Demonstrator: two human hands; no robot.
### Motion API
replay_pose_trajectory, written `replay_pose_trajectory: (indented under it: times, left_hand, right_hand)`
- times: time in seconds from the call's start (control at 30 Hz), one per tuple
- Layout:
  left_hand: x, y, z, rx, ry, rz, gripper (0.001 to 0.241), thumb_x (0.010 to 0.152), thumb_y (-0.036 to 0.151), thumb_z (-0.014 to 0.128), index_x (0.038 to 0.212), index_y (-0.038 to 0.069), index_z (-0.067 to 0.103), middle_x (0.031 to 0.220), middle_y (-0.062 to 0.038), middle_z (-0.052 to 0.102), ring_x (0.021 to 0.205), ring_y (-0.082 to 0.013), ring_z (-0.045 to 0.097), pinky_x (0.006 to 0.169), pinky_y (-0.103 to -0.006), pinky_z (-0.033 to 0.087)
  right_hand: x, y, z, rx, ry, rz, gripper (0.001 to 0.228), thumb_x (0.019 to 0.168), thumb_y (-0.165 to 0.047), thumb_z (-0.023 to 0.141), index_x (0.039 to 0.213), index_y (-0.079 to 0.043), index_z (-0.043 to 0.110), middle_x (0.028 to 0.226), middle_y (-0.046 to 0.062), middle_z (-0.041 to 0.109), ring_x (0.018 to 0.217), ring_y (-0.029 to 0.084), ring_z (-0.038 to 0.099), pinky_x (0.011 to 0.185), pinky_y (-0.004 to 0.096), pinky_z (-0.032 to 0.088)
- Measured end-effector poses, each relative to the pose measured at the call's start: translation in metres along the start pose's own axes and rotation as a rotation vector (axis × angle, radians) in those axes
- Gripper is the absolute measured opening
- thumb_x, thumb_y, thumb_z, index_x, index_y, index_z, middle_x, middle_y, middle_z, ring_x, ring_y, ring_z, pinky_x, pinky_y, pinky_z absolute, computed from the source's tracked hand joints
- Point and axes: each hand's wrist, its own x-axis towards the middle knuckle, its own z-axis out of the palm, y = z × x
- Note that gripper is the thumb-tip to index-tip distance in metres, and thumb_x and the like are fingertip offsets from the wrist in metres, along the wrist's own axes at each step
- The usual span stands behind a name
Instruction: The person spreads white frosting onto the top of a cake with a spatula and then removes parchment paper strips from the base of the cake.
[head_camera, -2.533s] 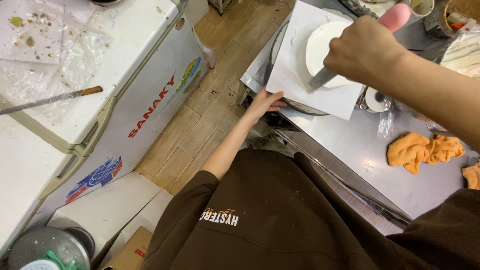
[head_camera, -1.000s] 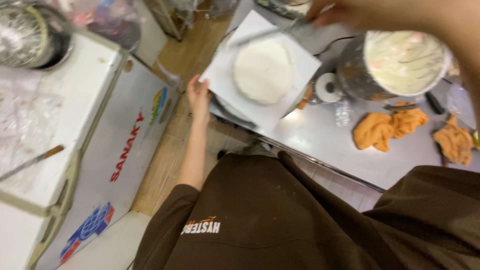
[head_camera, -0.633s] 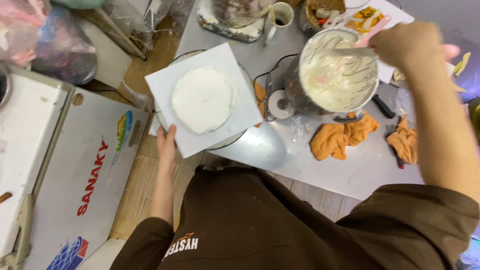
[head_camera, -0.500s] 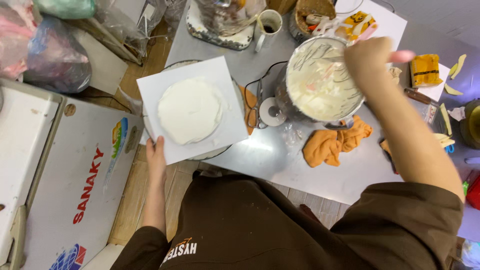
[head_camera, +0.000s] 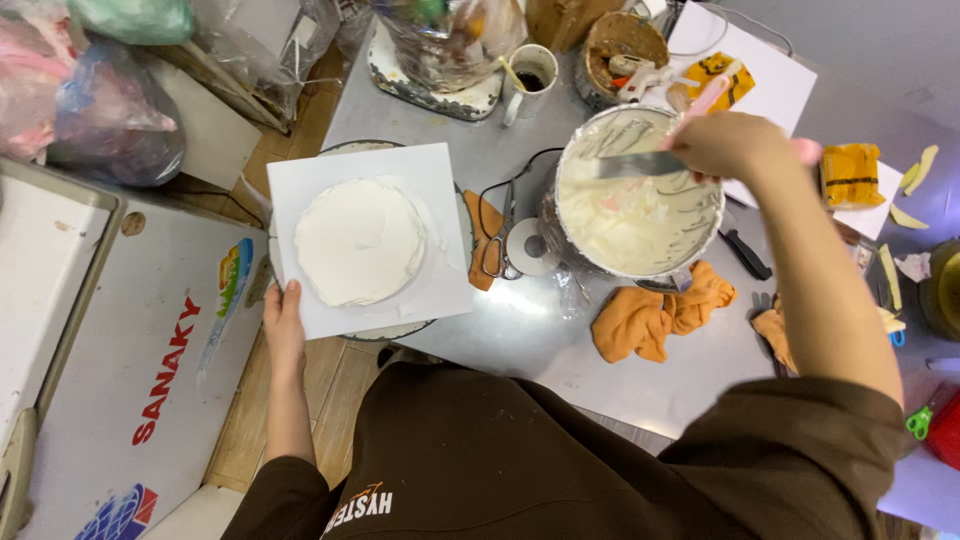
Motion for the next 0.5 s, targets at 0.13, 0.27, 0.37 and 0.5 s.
replay_pose_trajectory:
  times: [0.13,0.27,0.37,0.5]
  left_hand:
    - [0.014,-0.010,-0.001,0.053,-0.008,-0.089,0.057,0.104,0.036,0.054,0.146,-0.002,0.048,0.128,-0.020,0.066,0.108,-0.0233,0.065,0.092,-0.0340,0.052]
    - [0.035,-0.046,-0.008,0.018,-0.062,0.077,0.057,0.105,0.037,0.056,0.143,-0.004,0.051,0.130,-0.018,0.066,0.112,-0.0217,0.064,0.095,-0.0325,0.050]
    - [0.057,-0.066,-0.005,-0.068,-0.101,0.192,0.051,0.104,0.035,0.061,0.136,-0.004,0.057,0.120,-0.015,0.068,0.104,-0.0191,0.062,0.090,-0.0316,0.050]
    - [0.065,-0.066,0.003,-0.206,-0.224,0.136,0.053,0.102,0.033,0.062,0.140,-0.003,0.052,0.119,-0.013,0.068,0.101,-0.0171,0.063,0.088,-0.0315,0.052]
  right_hand:
    - [-0.056,0.041,-0.001,0.073,0.027,0.125,0.032,0.103,-0.032,0.054,0.111,-0.015,0.080,0.082,0.008,0.075,0.063,0.027,0.070,0.064,0.041,0.059]
    - [-0.089,0.084,0.031,0.231,0.228,0.089,0.029,0.100,-0.019,0.054,0.123,-0.016,0.073,0.085,0.012,0.072,0.067,0.025,0.069,0.063,0.039,0.056]
    - [-0.103,0.064,0.040,0.367,0.483,-0.284,0.038,0.099,-0.008,0.054,0.134,-0.017,0.065,0.089,0.016,0.070,0.071,0.023,0.069,0.064,0.036,0.055]
    - [-0.182,-0.078,0.002,-0.191,0.836,-0.346,0.056,0.083,-0.006,0.071,0.137,-0.021,0.070,0.085,0.016,0.067,0.069,0.027,0.066,0.065,0.036,0.055]
